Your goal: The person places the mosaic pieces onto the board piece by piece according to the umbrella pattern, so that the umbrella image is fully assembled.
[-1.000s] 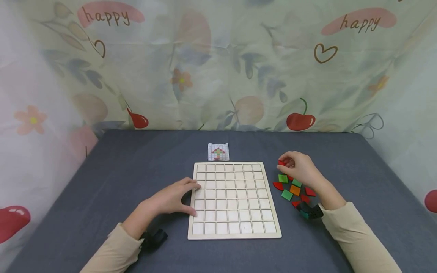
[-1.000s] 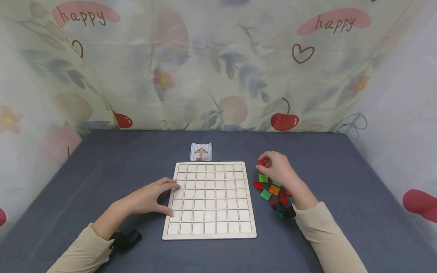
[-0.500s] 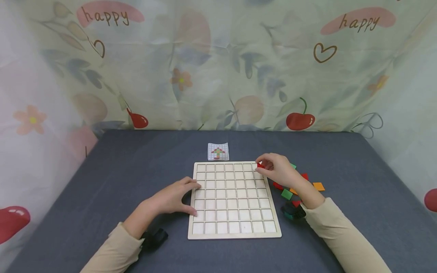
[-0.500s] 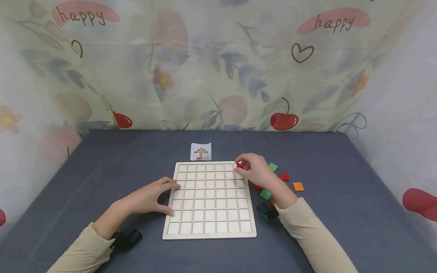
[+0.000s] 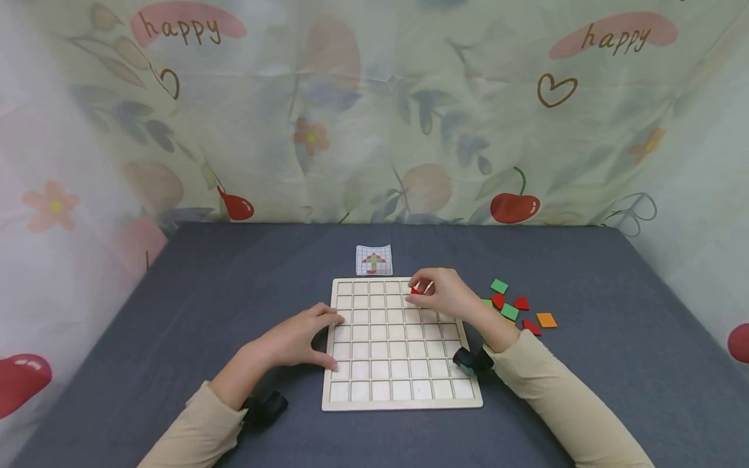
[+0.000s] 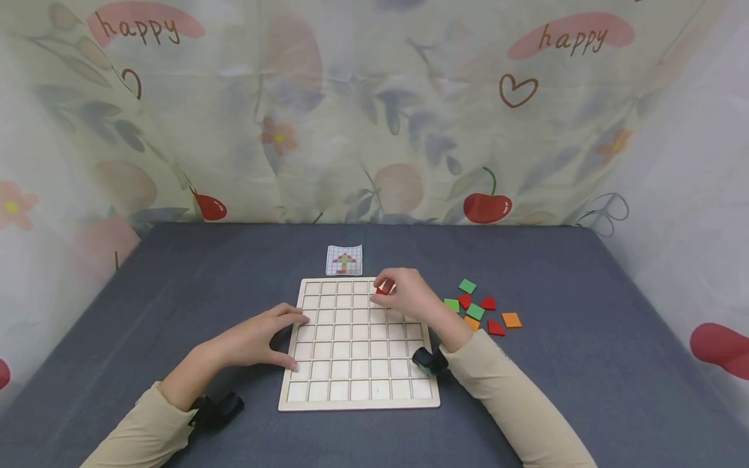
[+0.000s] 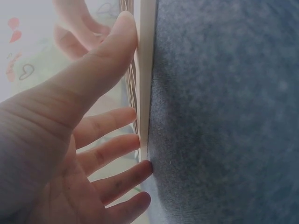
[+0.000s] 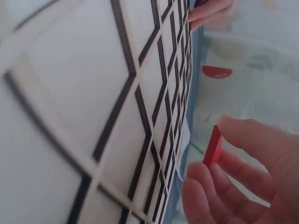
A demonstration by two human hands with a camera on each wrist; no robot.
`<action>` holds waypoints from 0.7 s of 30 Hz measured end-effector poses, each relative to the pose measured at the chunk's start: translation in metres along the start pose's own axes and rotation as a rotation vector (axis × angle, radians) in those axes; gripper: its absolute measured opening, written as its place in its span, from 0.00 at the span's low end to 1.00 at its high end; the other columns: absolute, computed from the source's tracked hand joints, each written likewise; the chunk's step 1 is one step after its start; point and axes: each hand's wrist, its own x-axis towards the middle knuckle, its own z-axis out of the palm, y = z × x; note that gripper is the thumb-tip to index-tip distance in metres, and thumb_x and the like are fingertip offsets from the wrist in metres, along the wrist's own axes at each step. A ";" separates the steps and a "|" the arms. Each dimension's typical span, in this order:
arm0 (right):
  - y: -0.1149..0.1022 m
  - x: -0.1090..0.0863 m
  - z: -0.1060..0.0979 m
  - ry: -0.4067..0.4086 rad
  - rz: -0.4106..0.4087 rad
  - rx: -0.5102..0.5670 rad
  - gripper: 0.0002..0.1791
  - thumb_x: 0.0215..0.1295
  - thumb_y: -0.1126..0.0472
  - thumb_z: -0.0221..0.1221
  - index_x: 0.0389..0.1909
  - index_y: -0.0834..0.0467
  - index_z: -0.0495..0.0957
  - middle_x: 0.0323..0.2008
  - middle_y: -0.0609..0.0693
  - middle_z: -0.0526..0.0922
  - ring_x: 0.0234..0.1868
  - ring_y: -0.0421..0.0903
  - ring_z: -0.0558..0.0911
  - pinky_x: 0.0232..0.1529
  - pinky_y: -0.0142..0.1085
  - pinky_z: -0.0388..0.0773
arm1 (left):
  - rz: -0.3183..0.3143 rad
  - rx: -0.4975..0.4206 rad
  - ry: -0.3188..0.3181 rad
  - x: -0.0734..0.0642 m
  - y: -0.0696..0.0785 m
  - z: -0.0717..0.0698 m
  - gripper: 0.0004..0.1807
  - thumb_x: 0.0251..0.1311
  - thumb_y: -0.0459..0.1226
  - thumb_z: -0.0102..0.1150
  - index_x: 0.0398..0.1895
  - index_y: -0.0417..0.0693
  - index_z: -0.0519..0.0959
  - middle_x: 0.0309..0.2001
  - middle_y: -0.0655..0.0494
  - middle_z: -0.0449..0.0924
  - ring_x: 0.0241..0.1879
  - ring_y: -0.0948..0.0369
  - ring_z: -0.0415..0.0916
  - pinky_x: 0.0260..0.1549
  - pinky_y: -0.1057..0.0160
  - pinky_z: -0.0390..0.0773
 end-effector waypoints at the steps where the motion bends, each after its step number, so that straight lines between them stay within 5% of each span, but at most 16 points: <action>1: -0.001 0.002 0.001 -0.002 -0.004 0.000 0.13 0.56 0.58 0.65 0.39 0.61 0.80 0.29 0.51 0.82 0.28 0.40 0.78 0.32 0.32 0.75 | 0.001 -0.002 -0.001 0.000 0.000 0.000 0.42 0.44 0.51 0.71 0.62 0.43 0.68 0.61 0.46 0.66 0.60 0.51 0.67 0.57 0.50 0.69; 21: -0.019 0.026 0.024 -0.078 0.106 -0.009 0.10 0.54 0.58 0.66 0.33 0.59 0.80 0.25 0.51 0.79 0.27 0.42 0.73 0.29 0.30 0.68 | -0.009 -0.006 -0.008 0.001 -0.001 0.000 0.42 0.44 0.52 0.70 0.62 0.44 0.68 0.60 0.47 0.66 0.60 0.52 0.67 0.57 0.50 0.68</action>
